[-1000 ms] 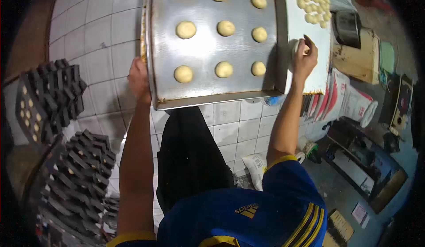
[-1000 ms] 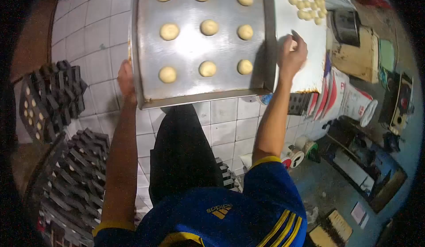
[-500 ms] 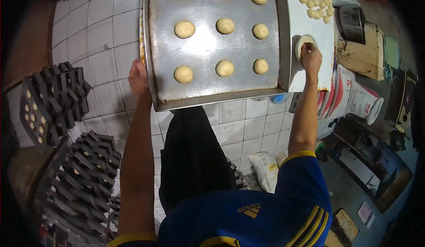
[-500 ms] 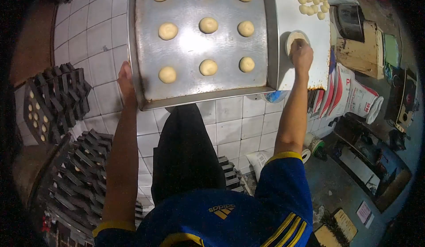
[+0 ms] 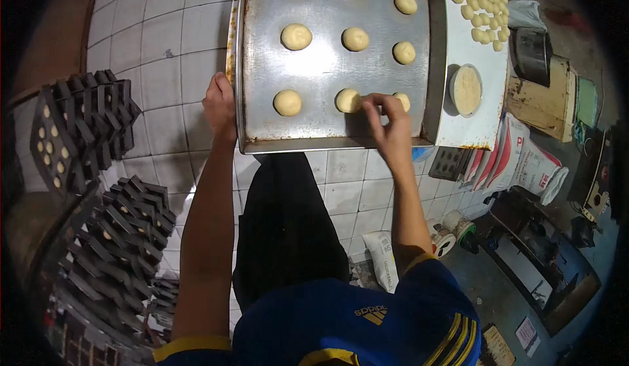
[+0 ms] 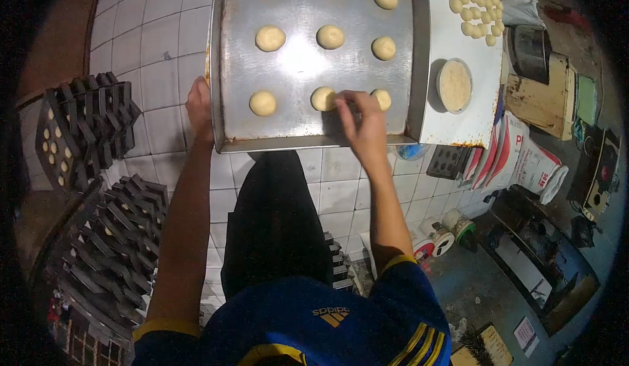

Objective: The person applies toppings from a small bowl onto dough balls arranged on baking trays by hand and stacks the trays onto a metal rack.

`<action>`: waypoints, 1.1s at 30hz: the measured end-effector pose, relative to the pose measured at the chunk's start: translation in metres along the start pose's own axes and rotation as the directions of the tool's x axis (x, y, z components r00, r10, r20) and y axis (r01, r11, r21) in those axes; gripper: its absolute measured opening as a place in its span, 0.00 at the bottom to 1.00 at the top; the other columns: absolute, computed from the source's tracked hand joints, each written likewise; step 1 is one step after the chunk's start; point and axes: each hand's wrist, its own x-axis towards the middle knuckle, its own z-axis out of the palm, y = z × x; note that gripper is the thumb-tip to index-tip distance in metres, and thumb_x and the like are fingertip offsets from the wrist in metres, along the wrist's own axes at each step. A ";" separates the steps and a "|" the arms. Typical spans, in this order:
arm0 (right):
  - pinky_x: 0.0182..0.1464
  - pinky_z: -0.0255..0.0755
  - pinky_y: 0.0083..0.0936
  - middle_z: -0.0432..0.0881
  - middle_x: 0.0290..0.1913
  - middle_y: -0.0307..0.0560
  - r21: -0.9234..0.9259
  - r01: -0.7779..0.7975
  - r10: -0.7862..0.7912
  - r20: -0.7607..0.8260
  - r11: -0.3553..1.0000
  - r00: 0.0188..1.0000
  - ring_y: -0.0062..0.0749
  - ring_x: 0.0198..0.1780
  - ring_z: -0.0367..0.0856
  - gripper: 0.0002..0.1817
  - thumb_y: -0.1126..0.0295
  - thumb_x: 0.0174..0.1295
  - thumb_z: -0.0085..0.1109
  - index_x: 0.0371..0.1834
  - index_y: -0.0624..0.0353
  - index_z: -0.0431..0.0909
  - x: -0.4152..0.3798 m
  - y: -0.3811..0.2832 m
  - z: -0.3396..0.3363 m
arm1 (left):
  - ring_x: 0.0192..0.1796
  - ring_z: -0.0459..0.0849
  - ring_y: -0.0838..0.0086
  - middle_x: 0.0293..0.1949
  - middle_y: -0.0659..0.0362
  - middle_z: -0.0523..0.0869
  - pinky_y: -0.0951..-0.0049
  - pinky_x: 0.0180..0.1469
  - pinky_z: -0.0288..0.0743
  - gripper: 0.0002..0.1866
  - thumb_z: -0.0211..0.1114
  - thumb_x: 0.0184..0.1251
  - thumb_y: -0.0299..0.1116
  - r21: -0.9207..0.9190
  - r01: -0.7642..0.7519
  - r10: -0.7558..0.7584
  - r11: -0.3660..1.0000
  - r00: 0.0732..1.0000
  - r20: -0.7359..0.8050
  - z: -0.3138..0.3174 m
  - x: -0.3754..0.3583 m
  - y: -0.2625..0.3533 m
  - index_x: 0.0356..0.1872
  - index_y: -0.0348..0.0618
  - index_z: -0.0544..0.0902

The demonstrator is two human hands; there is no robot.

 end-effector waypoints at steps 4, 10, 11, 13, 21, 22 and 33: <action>0.53 0.77 0.43 0.88 0.43 0.48 -0.291 0.185 -0.194 -0.001 0.939 0.981 0.54 0.46 0.80 0.09 0.67 0.70 0.74 0.48 0.57 0.91 0.007 0.010 0.029 | 0.51 0.88 0.30 0.46 0.34 0.90 0.39 0.52 0.79 0.27 0.46 0.89 0.52 0.010 -0.033 0.033 0.999 0.999 0.013 0.001 0.001 -0.006 0.50 0.41 0.87; 0.57 0.76 0.41 0.84 0.51 0.52 -0.420 0.255 -0.214 0.142 0.871 0.966 0.48 0.50 0.81 0.15 0.64 0.73 0.72 0.59 0.54 0.89 -0.011 -0.023 0.000 | 0.57 0.87 0.28 0.51 0.33 0.90 0.38 0.58 0.79 0.28 0.47 0.87 0.54 0.011 -0.003 0.003 1.000 1.000 0.030 0.000 0.002 -0.004 0.55 0.42 0.88; 0.57 0.76 0.41 0.84 0.51 0.52 -0.424 0.254 -0.215 0.140 0.869 0.967 0.48 0.50 0.81 0.15 0.64 0.73 0.72 0.59 0.54 0.89 -0.011 -0.018 -0.005 | 0.58 0.86 0.28 0.52 0.32 0.90 0.39 0.59 0.79 0.28 0.47 0.87 0.54 0.020 0.002 -0.002 1.000 1.000 0.025 -0.001 0.001 -0.001 0.56 0.42 0.88; 0.62 0.75 0.40 0.83 0.55 0.56 -0.232 0.210 -0.198 0.073 0.950 0.977 0.46 0.54 0.81 0.19 0.65 0.74 0.71 0.65 0.55 0.88 -0.010 0.008 -0.026 | 0.58 0.86 0.28 0.52 0.33 0.90 0.39 0.60 0.79 0.28 0.47 0.87 0.54 0.039 -0.019 0.020 0.999 1.000 -0.011 0.003 0.004 -0.012 0.56 0.42 0.88; 0.56 0.82 0.45 0.94 0.51 0.59 -0.438 -0.343 0.103 -0.485 0.831 0.869 0.56 0.51 0.92 0.19 0.56 0.74 0.70 0.57 0.59 0.93 0.077 0.199 -0.168 | 0.58 0.88 0.31 0.54 0.35 0.91 0.41 0.61 0.79 0.29 0.45 0.88 0.54 0.034 -0.076 0.075 0.996 0.997 0.034 0.002 0.006 -0.017 0.58 0.42 0.87; 0.56 0.83 0.46 0.94 0.51 0.59 -0.493 -0.371 0.139 -0.444 0.787 0.885 0.57 0.51 0.93 0.19 0.55 0.73 0.70 0.55 0.57 0.94 0.084 0.201 -0.169 | 0.58 0.88 0.31 0.54 0.35 0.91 0.41 0.61 0.79 0.29 0.45 0.88 0.54 0.034 -0.078 0.077 0.996 0.996 0.033 0.001 0.004 -0.014 0.58 0.42 0.87; 0.59 0.82 0.38 0.96 0.49 0.51 -0.211 -0.467 0.322 -0.487 0.859 0.812 0.47 0.51 0.94 0.23 0.48 0.72 0.70 0.56 0.54 0.96 0.085 0.259 -0.200 | 0.56 0.86 0.28 0.51 0.34 0.91 0.38 0.58 0.78 0.28 0.46 0.88 0.54 -0.021 -0.029 0.030 0.999 0.998 0.054 0.000 0.004 -0.010 0.54 0.41 0.87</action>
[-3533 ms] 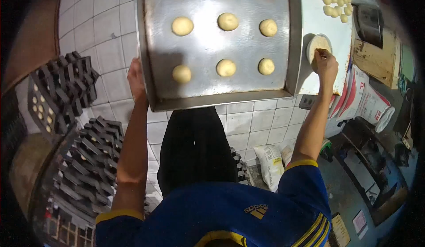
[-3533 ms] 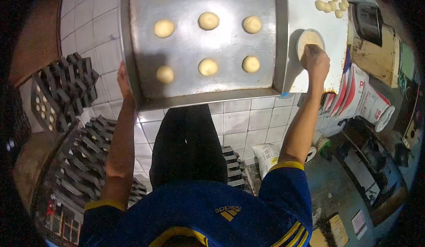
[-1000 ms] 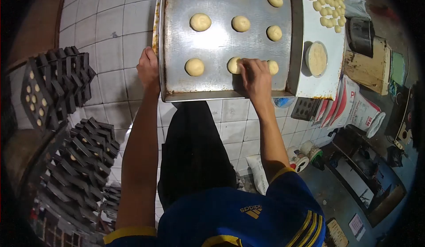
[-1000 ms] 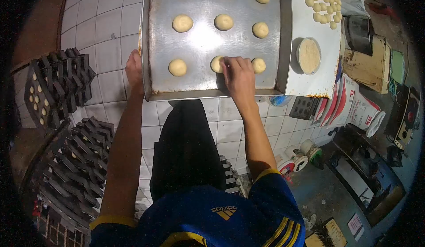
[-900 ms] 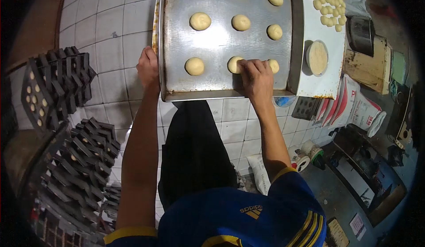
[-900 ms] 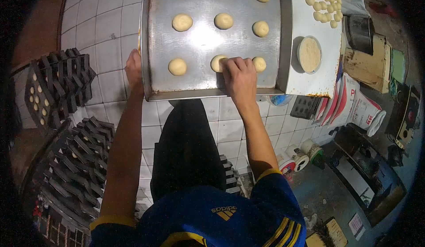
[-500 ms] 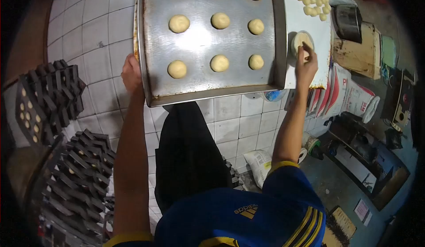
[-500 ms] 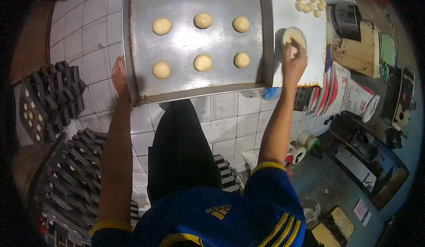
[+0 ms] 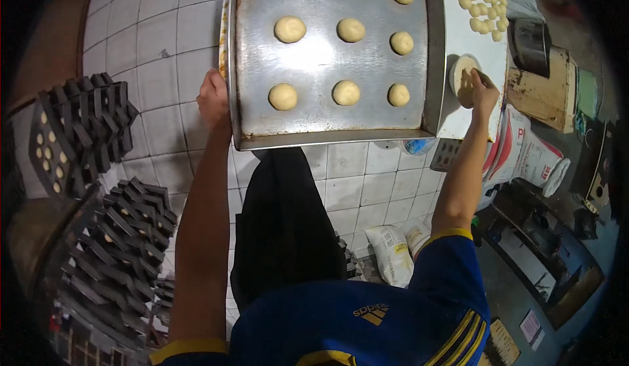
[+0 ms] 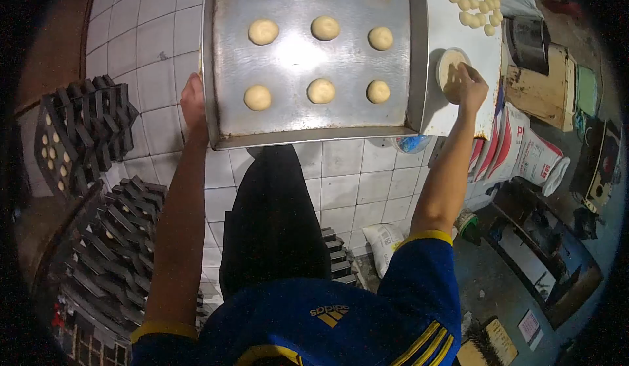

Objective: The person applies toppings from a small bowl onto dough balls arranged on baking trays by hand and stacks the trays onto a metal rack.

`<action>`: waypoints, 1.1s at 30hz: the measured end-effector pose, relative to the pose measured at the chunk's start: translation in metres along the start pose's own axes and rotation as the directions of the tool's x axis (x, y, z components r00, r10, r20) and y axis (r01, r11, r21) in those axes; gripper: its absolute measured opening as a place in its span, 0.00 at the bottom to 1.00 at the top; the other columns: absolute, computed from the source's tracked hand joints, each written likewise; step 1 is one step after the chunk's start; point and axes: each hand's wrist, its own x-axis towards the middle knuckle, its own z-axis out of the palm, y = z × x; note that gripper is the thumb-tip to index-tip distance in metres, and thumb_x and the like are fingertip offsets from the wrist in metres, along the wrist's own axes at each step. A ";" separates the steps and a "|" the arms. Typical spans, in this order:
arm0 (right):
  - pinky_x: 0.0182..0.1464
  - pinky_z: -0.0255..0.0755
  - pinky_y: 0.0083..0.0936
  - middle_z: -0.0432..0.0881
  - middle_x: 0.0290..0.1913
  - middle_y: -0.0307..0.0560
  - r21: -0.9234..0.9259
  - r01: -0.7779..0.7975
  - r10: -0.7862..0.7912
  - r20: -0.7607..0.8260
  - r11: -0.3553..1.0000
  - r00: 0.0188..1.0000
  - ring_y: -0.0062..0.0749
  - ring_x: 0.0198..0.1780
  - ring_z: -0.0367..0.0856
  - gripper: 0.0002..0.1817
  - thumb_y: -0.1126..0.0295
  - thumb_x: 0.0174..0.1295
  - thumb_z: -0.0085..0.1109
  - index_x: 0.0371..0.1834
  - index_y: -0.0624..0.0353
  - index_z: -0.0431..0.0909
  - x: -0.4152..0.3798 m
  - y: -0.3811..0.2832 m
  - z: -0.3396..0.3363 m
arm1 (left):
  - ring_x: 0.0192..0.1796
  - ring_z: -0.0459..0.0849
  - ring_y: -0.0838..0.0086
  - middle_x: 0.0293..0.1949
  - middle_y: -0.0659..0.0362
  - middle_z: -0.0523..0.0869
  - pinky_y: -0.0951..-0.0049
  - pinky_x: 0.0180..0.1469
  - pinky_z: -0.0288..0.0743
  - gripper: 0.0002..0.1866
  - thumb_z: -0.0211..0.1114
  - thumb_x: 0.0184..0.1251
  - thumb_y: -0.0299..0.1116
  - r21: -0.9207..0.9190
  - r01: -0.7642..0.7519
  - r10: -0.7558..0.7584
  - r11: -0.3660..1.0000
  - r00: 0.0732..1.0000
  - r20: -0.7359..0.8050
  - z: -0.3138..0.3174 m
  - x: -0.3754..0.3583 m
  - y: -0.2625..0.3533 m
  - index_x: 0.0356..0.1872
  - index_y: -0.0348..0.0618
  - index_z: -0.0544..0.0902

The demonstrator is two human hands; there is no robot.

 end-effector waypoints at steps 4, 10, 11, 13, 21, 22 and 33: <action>0.66 0.75 0.32 0.93 0.59 0.46 0.485 -0.135 0.089 0.116 0.864 0.989 0.35 0.59 0.87 0.28 0.49 0.76 0.70 0.65 0.62 0.91 -0.020 -0.018 -0.021 | 0.55 0.86 0.28 0.49 0.32 0.90 0.37 0.58 0.79 0.27 0.45 0.89 0.53 -0.015 -0.007 0.007 1.000 1.000 -0.008 0.002 0.002 -0.004 0.54 0.42 0.88; 0.62 0.70 0.20 0.88 0.67 0.41 0.526 -0.354 0.068 0.486 0.773 0.871 0.26 0.65 0.82 0.18 0.63 0.77 0.72 0.64 0.59 0.91 -0.137 -0.163 -0.007 | 0.56 0.86 0.30 0.50 0.36 0.91 0.37 0.60 0.78 0.28 0.45 0.89 0.53 0.113 -0.022 0.035 0.993 0.993 -0.114 0.004 -0.004 0.003 0.54 0.43 0.89; 0.61 0.72 0.21 0.89 0.64 0.40 0.531 -0.265 -0.076 0.535 0.805 0.841 0.25 0.63 0.82 0.16 0.64 0.75 0.72 0.60 0.59 0.92 -0.163 -0.186 0.004 | 0.56 0.86 0.30 0.50 0.36 0.91 0.38 0.61 0.78 0.28 0.45 0.88 0.53 0.103 -0.002 0.013 0.995 0.994 -0.108 0.003 -0.005 0.009 0.54 0.43 0.89; 0.60 0.74 0.24 0.88 0.55 0.39 0.578 -0.107 -0.320 0.586 0.809 0.744 0.25 0.57 0.83 0.12 0.67 0.72 0.75 0.54 0.59 0.95 -0.214 -0.235 0.028 | 0.56 0.87 0.31 0.51 0.37 0.91 0.40 0.63 0.80 0.28 0.46 0.88 0.53 0.108 0.022 -0.010 0.994 0.994 -0.106 0.002 -0.005 0.013 0.53 0.42 0.90; 0.52 0.77 0.35 0.85 0.47 0.42 0.577 0.610 -0.837 0.320 0.543 0.444 0.37 0.49 0.81 0.11 0.67 0.64 0.79 0.49 0.48 0.97 -0.264 -0.313 0.097 | 0.54 0.88 0.32 0.50 0.37 0.92 0.39 0.59 0.81 0.28 0.46 0.87 0.52 0.139 0.012 0.003 0.990 0.994 -0.109 0.001 -0.007 0.014 0.51 0.41 0.90; 0.51 0.77 0.36 0.85 0.48 0.41 0.521 0.713 -0.883 0.294 0.470 0.367 0.37 0.49 0.81 0.11 0.66 0.63 0.79 0.49 0.47 0.97 -0.264 -0.314 0.101 | 0.54 0.88 0.32 0.50 0.37 0.92 0.38 0.60 0.81 0.28 0.46 0.87 0.52 0.144 0.009 0.007 0.990 0.994 -0.108 0.002 -0.007 0.014 0.51 0.40 0.90; 0.61 0.76 0.40 0.83 0.65 0.48 0.296 0.885 -0.900 0.360 0.359 0.245 0.44 0.56 0.80 0.26 0.55 0.68 0.76 0.68 0.48 0.87 -0.210 -0.277 0.044 | 0.52 0.88 0.31 0.47 0.38 0.92 0.37 0.59 0.81 0.28 0.46 0.87 0.52 0.169 0.004 0.023 0.986 0.987 -0.157 0.004 -0.004 0.013 0.50 0.41 0.90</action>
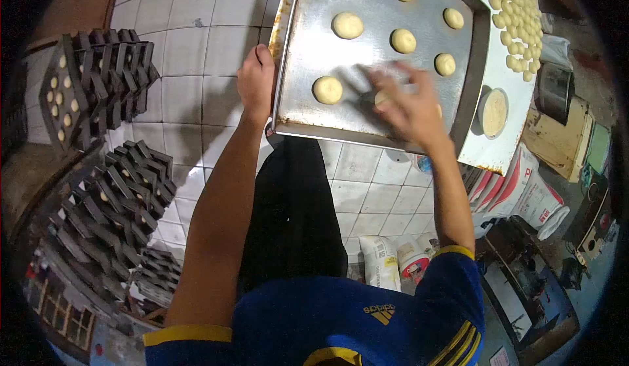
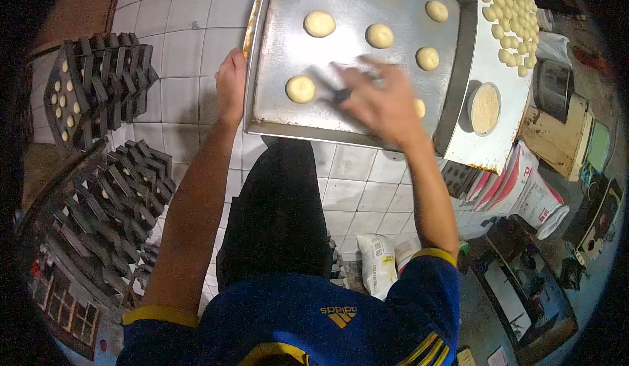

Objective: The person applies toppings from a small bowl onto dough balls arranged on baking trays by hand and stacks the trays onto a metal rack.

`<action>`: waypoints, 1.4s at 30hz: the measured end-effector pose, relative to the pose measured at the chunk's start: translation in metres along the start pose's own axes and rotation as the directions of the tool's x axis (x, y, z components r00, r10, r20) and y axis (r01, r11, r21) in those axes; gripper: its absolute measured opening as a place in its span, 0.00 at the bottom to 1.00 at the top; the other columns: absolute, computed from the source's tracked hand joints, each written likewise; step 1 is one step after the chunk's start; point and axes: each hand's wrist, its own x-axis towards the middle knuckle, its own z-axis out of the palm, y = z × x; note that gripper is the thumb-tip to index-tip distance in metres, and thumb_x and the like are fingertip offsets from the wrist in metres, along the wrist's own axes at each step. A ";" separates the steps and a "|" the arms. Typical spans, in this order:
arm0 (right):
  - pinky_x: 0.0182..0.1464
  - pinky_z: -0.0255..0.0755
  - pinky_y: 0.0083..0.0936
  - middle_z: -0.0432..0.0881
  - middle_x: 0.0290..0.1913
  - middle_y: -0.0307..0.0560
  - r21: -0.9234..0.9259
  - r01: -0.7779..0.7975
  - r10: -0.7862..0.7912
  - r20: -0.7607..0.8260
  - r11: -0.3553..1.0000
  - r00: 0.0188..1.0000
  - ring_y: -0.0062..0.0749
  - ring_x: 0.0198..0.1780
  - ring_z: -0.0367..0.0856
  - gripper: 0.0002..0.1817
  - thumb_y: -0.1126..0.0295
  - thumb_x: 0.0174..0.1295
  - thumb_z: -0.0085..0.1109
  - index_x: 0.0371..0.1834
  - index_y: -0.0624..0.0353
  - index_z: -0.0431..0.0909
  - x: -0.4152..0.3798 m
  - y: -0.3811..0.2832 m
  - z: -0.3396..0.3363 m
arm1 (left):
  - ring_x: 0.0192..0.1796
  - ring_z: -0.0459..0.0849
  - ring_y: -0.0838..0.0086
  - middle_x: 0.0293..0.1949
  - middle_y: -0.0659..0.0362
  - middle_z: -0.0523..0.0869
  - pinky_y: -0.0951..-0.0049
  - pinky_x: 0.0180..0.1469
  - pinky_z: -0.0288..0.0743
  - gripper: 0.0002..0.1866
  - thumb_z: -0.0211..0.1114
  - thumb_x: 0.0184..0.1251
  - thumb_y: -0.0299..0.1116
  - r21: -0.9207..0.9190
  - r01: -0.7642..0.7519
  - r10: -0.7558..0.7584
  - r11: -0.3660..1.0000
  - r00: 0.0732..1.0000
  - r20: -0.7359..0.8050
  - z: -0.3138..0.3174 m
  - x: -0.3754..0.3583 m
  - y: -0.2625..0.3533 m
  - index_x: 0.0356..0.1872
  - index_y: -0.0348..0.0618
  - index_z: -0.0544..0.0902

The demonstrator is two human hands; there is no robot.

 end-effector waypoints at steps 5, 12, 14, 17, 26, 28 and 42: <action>0.52 0.80 0.40 0.93 0.49 0.56 -0.073 -0.750 0.601 -0.549 0.658 0.581 0.53 0.46 0.88 0.21 0.55 0.78 0.66 0.61 0.58 0.91 -0.109 0.159 -0.060 | 0.50 0.89 0.32 0.46 0.38 0.92 0.38 0.56 0.82 0.28 0.46 0.88 0.52 -0.043 -0.022 0.024 0.999 0.999 0.040 0.003 0.002 -0.009 0.50 0.42 0.91; 0.58 0.84 0.46 0.95 0.50 0.56 -0.231 -0.929 0.884 -0.306 0.291 0.353 0.57 0.53 0.94 0.22 0.46 0.70 0.68 0.56 0.48 0.95 -0.173 0.220 -0.050 | 0.51 0.88 0.31 0.47 0.38 0.92 0.38 0.56 0.81 0.28 0.46 0.88 0.51 -0.070 -0.002 0.006 0.998 0.999 0.050 -0.005 -0.003 0.003 0.51 0.42 0.90; 0.58 0.84 0.45 0.95 0.49 0.57 -0.228 -0.931 0.882 -0.317 0.287 0.349 0.57 0.53 0.94 0.22 0.46 0.70 0.69 0.56 0.48 0.95 -0.164 0.209 -0.058 | 0.54 0.87 0.31 0.50 0.37 0.91 0.38 0.59 0.79 0.27 0.45 0.88 0.51 -0.051 0.024 -0.020 0.998 0.996 0.086 -0.004 -0.001 0.000 0.52 0.42 0.89; 0.58 0.84 0.42 0.94 0.52 0.59 -0.218 -0.929 0.871 -0.337 0.298 0.358 0.55 0.53 0.94 0.21 0.50 0.70 0.71 0.58 0.50 0.95 -0.165 0.215 -0.065 | 0.56 0.86 0.31 0.51 0.37 0.91 0.38 0.60 0.78 0.27 0.45 0.87 0.51 -0.031 0.059 -0.055 0.998 0.992 0.111 -0.005 0.001 0.002 0.53 0.42 0.88; 0.66 0.74 0.29 0.85 0.72 0.44 0.828 -0.536 0.968 -0.033 0.166 0.249 0.34 0.67 0.82 0.26 0.56 0.79 0.68 0.72 0.60 0.85 -0.101 0.190 -0.080 | 0.52 0.86 0.31 0.48 0.36 0.90 0.36 0.56 0.75 0.27 0.43 0.87 0.50 -0.024 0.011 -0.009 1.000 0.998 0.068 -0.005 0.000 0.004 0.47 0.39 0.86; 0.70 0.70 0.30 0.87 0.69 0.44 0.381 -0.553 0.653 -0.221 0.741 0.724 0.34 0.65 0.82 0.25 0.54 0.80 0.65 0.71 0.57 0.87 -0.065 0.181 -0.058 | 0.52 0.86 0.31 0.48 0.36 0.90 0.35 0.56 0.75 0.27 0.43 0.88 0.50 -0.008 0.018 -0.017 1.000 0.997 0.078 -0.005 0.001 0.004 0.47 0.39 0.86; 0.52 0.78 0.44 0.89 0.50 0.47 -0.111 -0.371 0.282 -0.465 0.922 0.839 0.49 0.49 0.83 0.10 0.60 0.70 0.75 0.48 0.47 0.97 0.137 0.148 0.041 | 0.51 0.86 0.30 0.46 0.35 0.90 0.34 0.54 0.78 0.27 0.45 0.89 0.52 0.057 -0.109 0.108 0.992 0.994 0.007 0.007 0.001 -0.013 0.48 0.41 0.86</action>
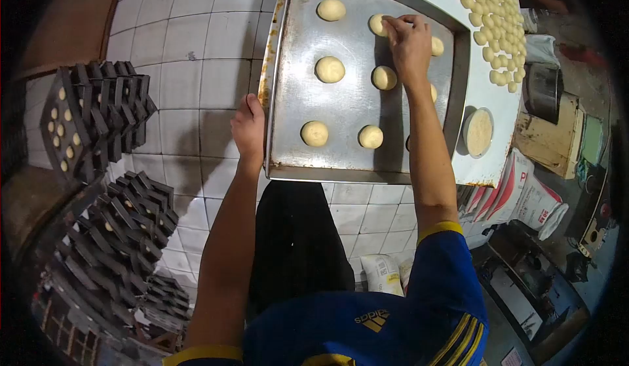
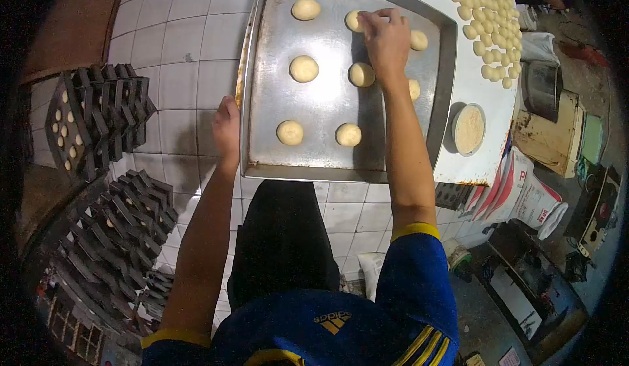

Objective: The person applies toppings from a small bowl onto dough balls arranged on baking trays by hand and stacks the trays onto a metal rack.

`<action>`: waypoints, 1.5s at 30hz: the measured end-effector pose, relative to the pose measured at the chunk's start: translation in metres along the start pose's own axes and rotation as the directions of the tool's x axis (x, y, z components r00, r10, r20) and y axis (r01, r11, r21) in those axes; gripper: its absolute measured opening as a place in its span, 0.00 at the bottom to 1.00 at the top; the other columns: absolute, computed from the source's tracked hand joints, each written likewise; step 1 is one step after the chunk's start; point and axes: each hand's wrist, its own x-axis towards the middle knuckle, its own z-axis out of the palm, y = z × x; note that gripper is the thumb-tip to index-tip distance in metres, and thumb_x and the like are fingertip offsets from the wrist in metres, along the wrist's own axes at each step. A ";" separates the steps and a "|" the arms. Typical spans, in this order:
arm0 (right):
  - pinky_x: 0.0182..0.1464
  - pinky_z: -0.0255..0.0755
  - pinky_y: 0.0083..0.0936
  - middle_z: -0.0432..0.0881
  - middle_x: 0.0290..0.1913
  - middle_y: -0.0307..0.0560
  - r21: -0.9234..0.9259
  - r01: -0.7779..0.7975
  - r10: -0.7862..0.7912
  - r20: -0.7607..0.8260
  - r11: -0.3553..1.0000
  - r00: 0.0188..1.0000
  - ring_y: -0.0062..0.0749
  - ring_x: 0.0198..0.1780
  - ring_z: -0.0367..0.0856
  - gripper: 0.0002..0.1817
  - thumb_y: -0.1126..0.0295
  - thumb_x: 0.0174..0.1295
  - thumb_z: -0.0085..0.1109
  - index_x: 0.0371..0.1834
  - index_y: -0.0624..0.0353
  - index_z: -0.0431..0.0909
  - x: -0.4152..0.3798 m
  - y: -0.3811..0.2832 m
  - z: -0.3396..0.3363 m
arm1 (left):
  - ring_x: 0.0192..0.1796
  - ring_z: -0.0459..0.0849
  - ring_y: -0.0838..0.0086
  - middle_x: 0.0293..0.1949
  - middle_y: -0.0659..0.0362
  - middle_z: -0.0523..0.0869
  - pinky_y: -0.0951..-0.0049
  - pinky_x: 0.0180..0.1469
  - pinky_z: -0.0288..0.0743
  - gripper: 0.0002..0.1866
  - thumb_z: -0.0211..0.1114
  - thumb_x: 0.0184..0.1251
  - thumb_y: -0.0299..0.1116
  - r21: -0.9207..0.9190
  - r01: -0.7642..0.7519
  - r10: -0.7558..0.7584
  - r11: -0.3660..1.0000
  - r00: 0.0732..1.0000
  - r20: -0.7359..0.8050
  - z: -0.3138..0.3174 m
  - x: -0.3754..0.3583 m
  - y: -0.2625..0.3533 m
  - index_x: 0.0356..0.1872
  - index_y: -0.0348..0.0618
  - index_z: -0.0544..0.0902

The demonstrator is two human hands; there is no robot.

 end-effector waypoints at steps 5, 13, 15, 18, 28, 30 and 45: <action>0.55 0.76 0.45 0.86 0.59 0.44 -0.216 0.173 -0.156 0.093 0.961 0.983 0.48 0.51 0.82 0.20 0.56 0.76 0.67 0.67 0.46 0.88 -0.023 -0.012 -0.010 | 0.48 0.86 0.31 0.43 0.35 0.89 0.36 0.52 0.78 0.26 0.47 0.88 0.51 -0.081 0.102 -0.100 0.992 0.995 0.028 -0.006 0.001 0.008 0.47 0.40 0.86; 0.51 0.78 0.40 0.92 0.52 0.58 -0.137 -0.420 0.369 -0.291 0.897 0.883 0.48 0.46 0.88 0.20 0.58 0.79 0.65 0.62 0.63 0.90 -0.084 0.109 -0.137 | 0.44 0.85 0.31 0.39 0.35 0.88 0.37 0.48 0.77 0.24 0.47 0.89 0.46 -0.135 0.045 -0.044 0.990 0.999 0.010 -0.011 -0.003 0.016 0.41 0.37 0.83; 0.61 0.78 0.49 0.91 0.55 0.55 -0.460 -0.491 0.477 -0.155 0.740 0.865 0.57 0.55 0.86 0.19 0.52 0.77 0.63 0.58 0.49 0.93 -0.132 0.160 -0.163 | 0.45 0.85 0.31 0.40 0.35 0.88 0.37 0.48 0.77 0.24 0.46 0.89 0.46 -0.158 0.038 -0.037 0.987 0.999 0.013 -0.008 -0.001 0.013 0.41 0.37 0.82; 0.60 0.80 0.50 0.93 0.50 0.52 -0.543 -0.534 0.620 -0.032 0.648 0.784 0.58 0.53 0.87 0.18 0.51 0.74 0.68 0.56 0.49 0.94 -0.169 0.175 -0.176 | 0.48 0.86 0.30 0.44 0.35 0.89 0.36 0.52 0.77 0.26 0.44 0.89 0.50 -0.059 0.059 -0.057 0.997 0.997 0.043 -0.003 0.002 0.002 0.47 0.39 0.84; 0.53 0.84 0.43 0.96 0.49 0.53 -0.398 -0.681 0.687 -0.155 0.615 0.710 0.50 0.48 0.94 0.21 0.53 0.73 0.71 0.59 0.54 0.94 -0.177 0.186 -0.180 | 0.48 0.86 0.30 0.42 0.37 0.90 0.35 0.50 0.78 0.27 0.44 0.89 0.52 -0.162 0.070 -0.062 0.984 0.996 0.057 -0.001 0.001 -0.001 0.45 0.42 0.85; 0.55 0.83 0.39 0.95 0.53 0.50 0.080 -0.783 0.787 -0.050 0.617 0.615 0.45 0.51 0.92 0.23 0.51 0.74 0.71 0.63 0.54 0.92 -0.166 0.196 -0.177 | 0.48 0.86 0.30 0.42 0.37 0.90 0.36 0.51 0.78 0.27 0.44 0.89 0.52 -0.107 0.054 -0.054 0.993 0.999 0.009 -0.004 -0.001 0.004 0.45 0.41 0.85; 0.47 0.78 0.35 0.91 0.42 0.48 0.268 0.033 -0.023 -0.042 0.963 0.999 0.43 0.41 0.85 0.13 0.61 0.71 0.73 0.47 0.58 0.95 0.036 -0.083 0.035 | 0.47 0.87 0.31 0.45 0.36 0.90 0.37 0.51 0.80 0.25 0.47 0.89 0.49 -0.059 0.002 -0.005 0.998 0.998 -0.055 -0.002 0.000 0.000 0.47 0.40 0.86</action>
